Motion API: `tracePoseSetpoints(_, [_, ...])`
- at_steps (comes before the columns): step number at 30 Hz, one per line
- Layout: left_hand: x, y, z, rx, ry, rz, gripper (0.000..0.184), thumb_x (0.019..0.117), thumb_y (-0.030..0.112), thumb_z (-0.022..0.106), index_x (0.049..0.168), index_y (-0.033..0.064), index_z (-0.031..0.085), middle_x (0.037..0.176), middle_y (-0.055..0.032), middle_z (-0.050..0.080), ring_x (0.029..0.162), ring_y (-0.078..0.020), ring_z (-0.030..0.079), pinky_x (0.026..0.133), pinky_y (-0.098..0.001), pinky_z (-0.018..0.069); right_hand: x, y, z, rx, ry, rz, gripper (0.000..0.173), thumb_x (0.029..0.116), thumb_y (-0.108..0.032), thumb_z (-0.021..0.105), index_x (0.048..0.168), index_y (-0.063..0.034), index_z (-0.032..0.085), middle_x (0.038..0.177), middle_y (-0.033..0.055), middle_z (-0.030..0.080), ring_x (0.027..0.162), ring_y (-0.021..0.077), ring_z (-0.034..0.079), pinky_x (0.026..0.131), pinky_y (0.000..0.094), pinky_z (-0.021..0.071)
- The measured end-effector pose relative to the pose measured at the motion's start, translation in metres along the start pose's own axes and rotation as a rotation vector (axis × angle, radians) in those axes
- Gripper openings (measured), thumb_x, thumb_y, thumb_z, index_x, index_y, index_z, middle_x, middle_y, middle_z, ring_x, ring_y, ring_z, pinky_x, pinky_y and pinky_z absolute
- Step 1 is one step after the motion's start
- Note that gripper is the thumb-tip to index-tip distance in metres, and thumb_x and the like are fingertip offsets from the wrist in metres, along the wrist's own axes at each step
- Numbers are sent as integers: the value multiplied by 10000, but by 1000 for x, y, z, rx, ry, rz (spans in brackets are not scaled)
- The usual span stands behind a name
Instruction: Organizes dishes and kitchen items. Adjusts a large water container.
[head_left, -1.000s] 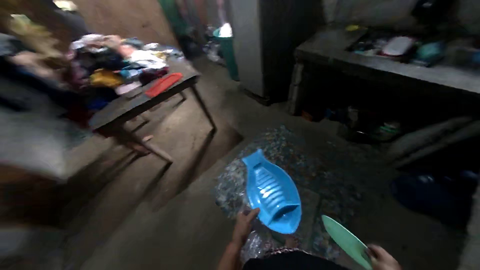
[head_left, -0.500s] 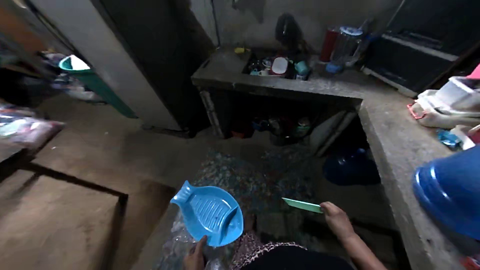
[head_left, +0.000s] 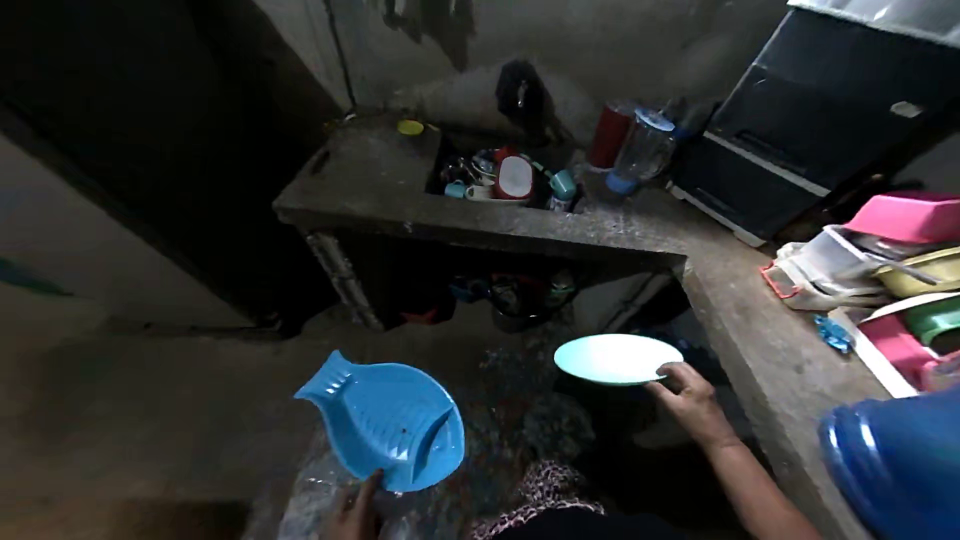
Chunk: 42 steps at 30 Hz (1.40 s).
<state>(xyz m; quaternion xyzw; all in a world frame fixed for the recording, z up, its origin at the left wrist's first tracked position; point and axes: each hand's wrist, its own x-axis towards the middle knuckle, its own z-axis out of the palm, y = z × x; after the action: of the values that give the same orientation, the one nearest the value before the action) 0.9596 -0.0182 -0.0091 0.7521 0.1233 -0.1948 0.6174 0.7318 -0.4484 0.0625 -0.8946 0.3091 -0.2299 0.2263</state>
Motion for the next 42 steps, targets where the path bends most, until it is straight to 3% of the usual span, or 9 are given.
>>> tracePoseSetpoints(4, [30, 28, 61, -33, -52, 48, 189, 1022, 151, 567, 1015, -37, 558, 652, 58, 518, 512, 12, 487, 521, -189, 470, 104, 20, -5, -52, 175, -212, 300, 871, -135, 752, 1033, 103, 668, 1080, 292, 668, 908, 346, 693, 816, 452, 586])
tracePoseSetpoints(7, [48, 51, 102, -90, -51, 75, 135, 1021, 121, 548, 956, 3, 548, 623, 82, 554, 517, 19, 535, 529, -191, 505, 192, 46, 0, -85, 236, -313, 284, 842, -91, 758, 1015, 117, 673, 1139, 317, 663, 1049, 427, 678, 920, 533, 554])
tracePoseSetpoints(13, [77, 107, 162, -62, 69, 35, 190, 1030, 166, 532, 1018, -22, 555, 648, 68, 542, 539, 7, 538, 569, -210, 517, 370, 78, -3, -187, 45, -483, 264, 786, 70, 767, 1017, 146, 664, 1159, 356, 633, 1111, 533, 624, 956, 625, 514])
tracePoseSetpoints(22, [117, 182, 232, -133, 74, 86, 74, 1006, 80, 517, 962, 33, 553, 651, 104, 603, 581, 34, 605, 603, -179, 554, 545, 75, 16, -429, -246, -767, 153, 851, 14, 747, 963, 84, 669, 984, 294, 636, 964, 505, 639, 842, 602, 540])
tracePoseSetpoints(32, [194, 234, 281, -131, -150, 81, 71, 1002, 35, 491, 1054, 3, 528, 697, 98, 620, 611, 36, 622, 620, -180, 565, 624, 43, 71, -626, -470, -653, 168, 898, 79, 646, 1057, 62, 695, 1167, 278, 646, 1151, 485, 602, 994, 597, 495])
tracePoseSetpoints(35, [210, 253, 297, -97, -211, 98, 78, 995, 20, 484, 1068, -2, 500, 730, 119, 604, 648, 67, 612, 661, -152, 555, 628, 25, 103, -546, -465, -442, 319, 912, 87, 642, 1221, 19, 687, 1479, 261, 509, 1364, 491, 472, 1103, 605, 430])
tracePoseSetpoints(37, [217, 266, 306, -88, -232, 93, 46, 997, 19, 500, 1040, 34, 501, 726, 137, 609, 652, 72, 611, 660, -153, 552, 619, 11, 125, -375, -401, -347, 571, 878, 108, 673, 1418, -61, 598, 1613, 231, 369, 1483, 493, 323, 1181, 614, 337])
tracePoseSetpoints(39, [227, 275, 312, -62, -268, 97, 86, 990, 25, 498, 1076, 31, 490, 742, 134, 603, 659, 72, 610, 658, -151, 553, 589, -3, 141, -203, -287, -332, 715, 812, 102, 726, 1476, -102, 555, 1631, 230, 340, 1501, 476, 301, 1205, 599, 309])
tracePoseSetpoints(42, [248, 274, 322, -31, -354, 181, 150, 955, 24, 529, 1099, -10, 504, 735, 119, 611, 646, 61, 614, 646, -159, 557, 515, -3, 149, 38, -270, -260, 459, 937, -47, 672, 1393, -51, 620, 1568, 231, 430, 1427, 404, 448, 1167, 524, 404])
